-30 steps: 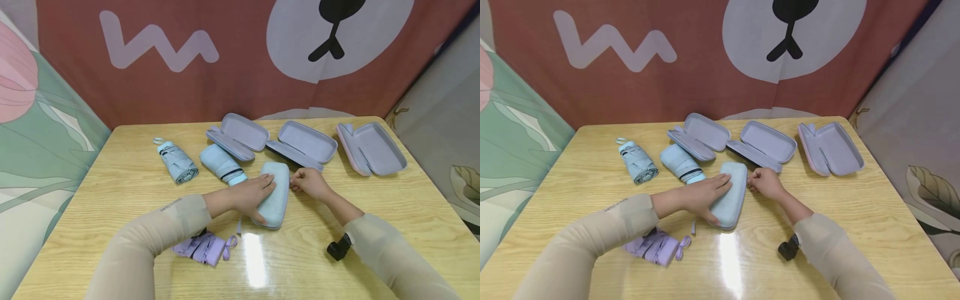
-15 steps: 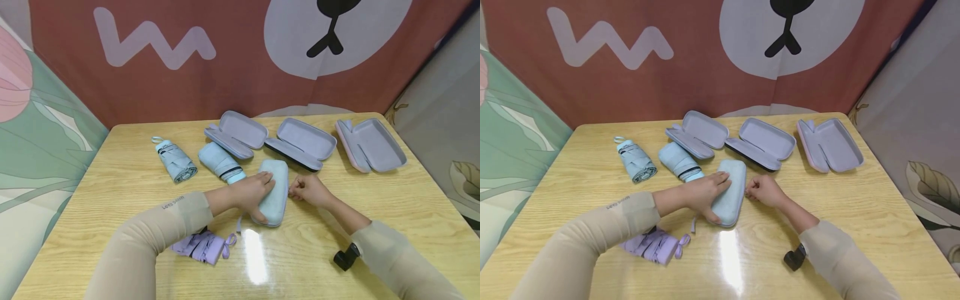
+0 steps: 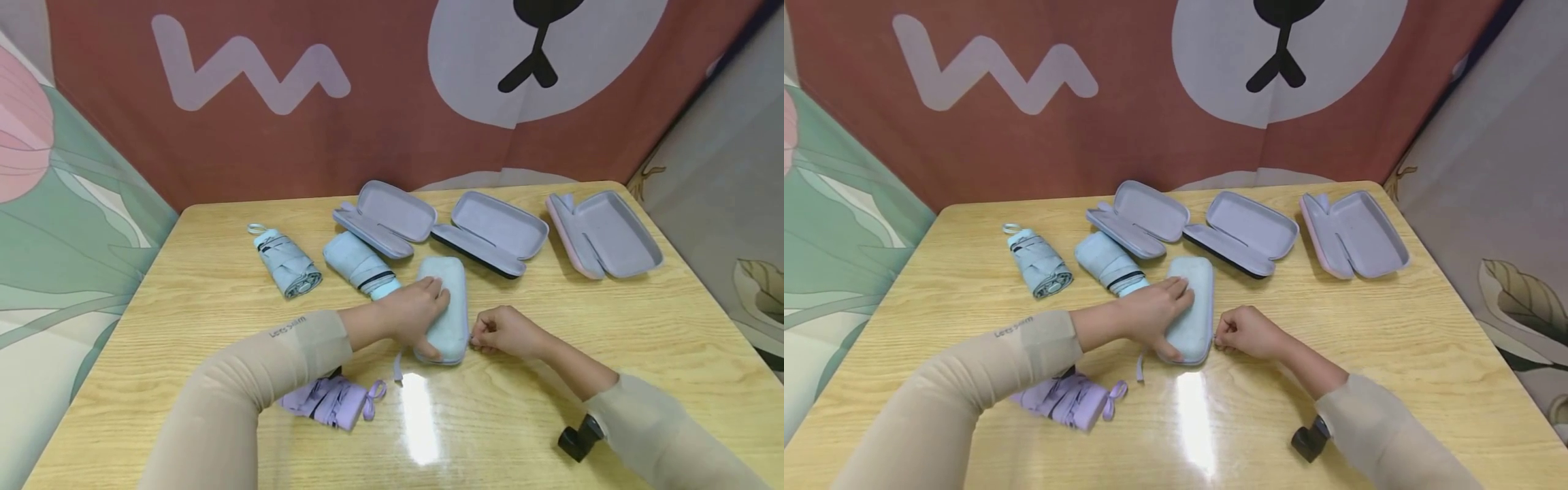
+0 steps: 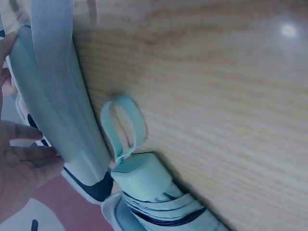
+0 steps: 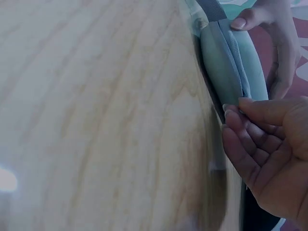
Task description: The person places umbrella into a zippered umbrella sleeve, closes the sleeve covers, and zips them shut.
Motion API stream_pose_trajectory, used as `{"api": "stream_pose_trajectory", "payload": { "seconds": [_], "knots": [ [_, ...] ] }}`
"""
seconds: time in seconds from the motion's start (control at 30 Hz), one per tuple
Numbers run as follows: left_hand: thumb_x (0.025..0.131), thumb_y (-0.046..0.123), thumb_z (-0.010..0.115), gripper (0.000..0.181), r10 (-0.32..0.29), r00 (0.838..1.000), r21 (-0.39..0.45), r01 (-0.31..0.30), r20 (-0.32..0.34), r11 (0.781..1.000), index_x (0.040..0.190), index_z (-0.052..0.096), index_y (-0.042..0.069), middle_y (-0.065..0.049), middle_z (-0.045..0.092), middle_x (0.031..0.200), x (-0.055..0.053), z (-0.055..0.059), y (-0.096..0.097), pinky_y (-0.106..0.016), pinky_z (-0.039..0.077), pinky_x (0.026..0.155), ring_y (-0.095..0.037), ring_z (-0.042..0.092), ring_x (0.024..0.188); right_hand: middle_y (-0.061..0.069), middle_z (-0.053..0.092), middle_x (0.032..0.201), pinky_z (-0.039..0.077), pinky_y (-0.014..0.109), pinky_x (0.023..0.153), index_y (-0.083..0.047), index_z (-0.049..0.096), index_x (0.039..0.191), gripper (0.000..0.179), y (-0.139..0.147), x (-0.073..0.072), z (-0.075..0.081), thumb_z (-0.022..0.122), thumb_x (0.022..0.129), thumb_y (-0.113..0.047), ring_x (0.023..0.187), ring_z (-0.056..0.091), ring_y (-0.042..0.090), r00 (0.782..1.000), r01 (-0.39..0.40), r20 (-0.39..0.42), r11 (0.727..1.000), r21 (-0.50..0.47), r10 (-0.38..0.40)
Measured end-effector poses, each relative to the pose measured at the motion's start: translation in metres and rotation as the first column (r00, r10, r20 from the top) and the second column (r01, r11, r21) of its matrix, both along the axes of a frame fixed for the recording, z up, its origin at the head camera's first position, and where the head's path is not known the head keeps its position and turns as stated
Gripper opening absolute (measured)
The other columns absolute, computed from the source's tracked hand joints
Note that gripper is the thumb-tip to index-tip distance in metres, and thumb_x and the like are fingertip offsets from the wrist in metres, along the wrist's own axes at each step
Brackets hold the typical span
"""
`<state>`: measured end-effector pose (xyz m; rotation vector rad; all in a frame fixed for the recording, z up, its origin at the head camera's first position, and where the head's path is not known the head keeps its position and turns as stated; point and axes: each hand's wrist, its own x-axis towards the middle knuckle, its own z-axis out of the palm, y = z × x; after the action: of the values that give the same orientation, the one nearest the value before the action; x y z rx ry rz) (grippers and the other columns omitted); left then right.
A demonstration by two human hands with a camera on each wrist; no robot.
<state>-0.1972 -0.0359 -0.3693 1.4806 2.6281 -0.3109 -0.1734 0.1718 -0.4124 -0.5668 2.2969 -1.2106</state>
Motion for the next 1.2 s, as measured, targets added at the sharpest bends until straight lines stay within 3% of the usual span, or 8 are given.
{"api": "stream_pose_trajectory", "payload": {
  "seconds": [0.13,0.27,0.4,0.57,0.83,1.07,1.2],
  "knots": [
    [0.063,0.074,0.046,0.101,-0.033,0.998,-0.059,0.03,-0.052,0.998,0.131,0.031,0.0,-0.013,0.043,0.109,0.001,0.002,0.001,-0.029,0.033,0.089,-0.023,0.04,0.099,0.007,0.062,0.073,0.049,0.026,0.055,0.003,0.058,0.074,0.008,0.002,0.002,-0.002,0.056,0.081,-0.001,0.063,0.057,0.016,1.0,0.003,0.004,0.999,-0.032,-0.003],
    [0.064,0.077,0.039,0.102,-0.029,0.998,-0.113,0.022,-0.063,0.993,0.135,0.026,0.004,-0.011,0.041,0.111,0.002,0.005,0.004,-0.028,0.034,0.087,-0.02,0.039,0.098,0.007,0.062,0.072,0.048,0.026,0.055,0.003,0.06,0.076,0.008,0.009,0.003,-0.005,0.057,0.08,-0.003,0.062,0.056,0.016,1.0,0.016,-0.023,0.999,-0.043,-0.017],
    [0.063,0.079,0.036,0.102,-0.015,0.997,-0.116,0.006,-0.079,0.993,0.135,0.029,0.006,-0.008,0.04,0.113,0.003,0.005,0.006,-0.027,0.034,0.087,-0.018,0.038,0.098,0.008,0.062,0.073,0.049,0.027,0.055,0.003,0.06,0.077,0.008,0.016,0.002,-0.004,0.058,0.08,-0.004,0.062,0.057,0.017,0.999,0.041,-0.024,0.998,-0.053,-0.042],
    [0.062,0.079,0.036,0.102,-0.04,0.995,-0.103,0.03,-0.093,0.994,0.133,0.033,0.006,-0.009,0.038,0.119,0.001,0.005,0.008,-0.028,0.032,0.091,-0.019,0.038,0.104,0.007,0.061,0.072,0.048,0.027,0.054,0.002,0.06,0.077,0.009,0.021,-0.002,-0.003,0.058,0.081,-0.006,0.063,0.057,0.017,0.998,0.039,-0.04,0.999,-0.034,-0.04],
    [0.066,0.073,0.045,0.095,-0.077,0.996,-0.04,0.075,-0.051,0.996,0.131,0.035,0.005,-0.011,0.034,0.126,-0.002,0.002,0.007,-0.026,0.032,0.091,-0.02,0.035,0.109,0.005,0.061,0.071,0.048,0.027,0.054,0.0,0.061,0.077,0.007,0.032,-0.009,-0.005,0.056,0.081,-0.003,0.063,0.057,0.016,0.993,0.067,-0.098,0.998,0.014,-0.066],
    [0.073,0.055,0.056,0.074,-0.134,0.988,-0.011,0.133,-0.075,0.991,0.129,0.04,0.009,-0.009,0.037,0.122,-0.009,-0.001,0.008,-0.025,0.033,0.089,-0.02,0.037,0.106,0.004,0.06,0.071,0.048,0.026,0.055,0.0,0.06,0.077,0.005,0.041,-0.016,-0.005,0.056,0.08,0.0,0.063,0.056,0.014,0.986,0.129,-0.115,0.991,0.045,-0.123],
    [0.073,0.045,0.062,0.063,-0.114,0.993,0.049,0.114,0.006,0.992,0.125,0.045,0.014,-0.01,0.037,0.123,-0.016,0.0,0.009,-0.027,0.03,0.092,-0.021,0.036,0.109,0.005,0.059,0.07,0.048,0.027,0.054,0.001,0.06,0.078,0.005,0.043,-0.019,-0.005,0.056,0.081,0.0,0.064,0.055,0.015,0.983,0.155,-0.102,0.987,0.044,-0.15]
  ]
}}
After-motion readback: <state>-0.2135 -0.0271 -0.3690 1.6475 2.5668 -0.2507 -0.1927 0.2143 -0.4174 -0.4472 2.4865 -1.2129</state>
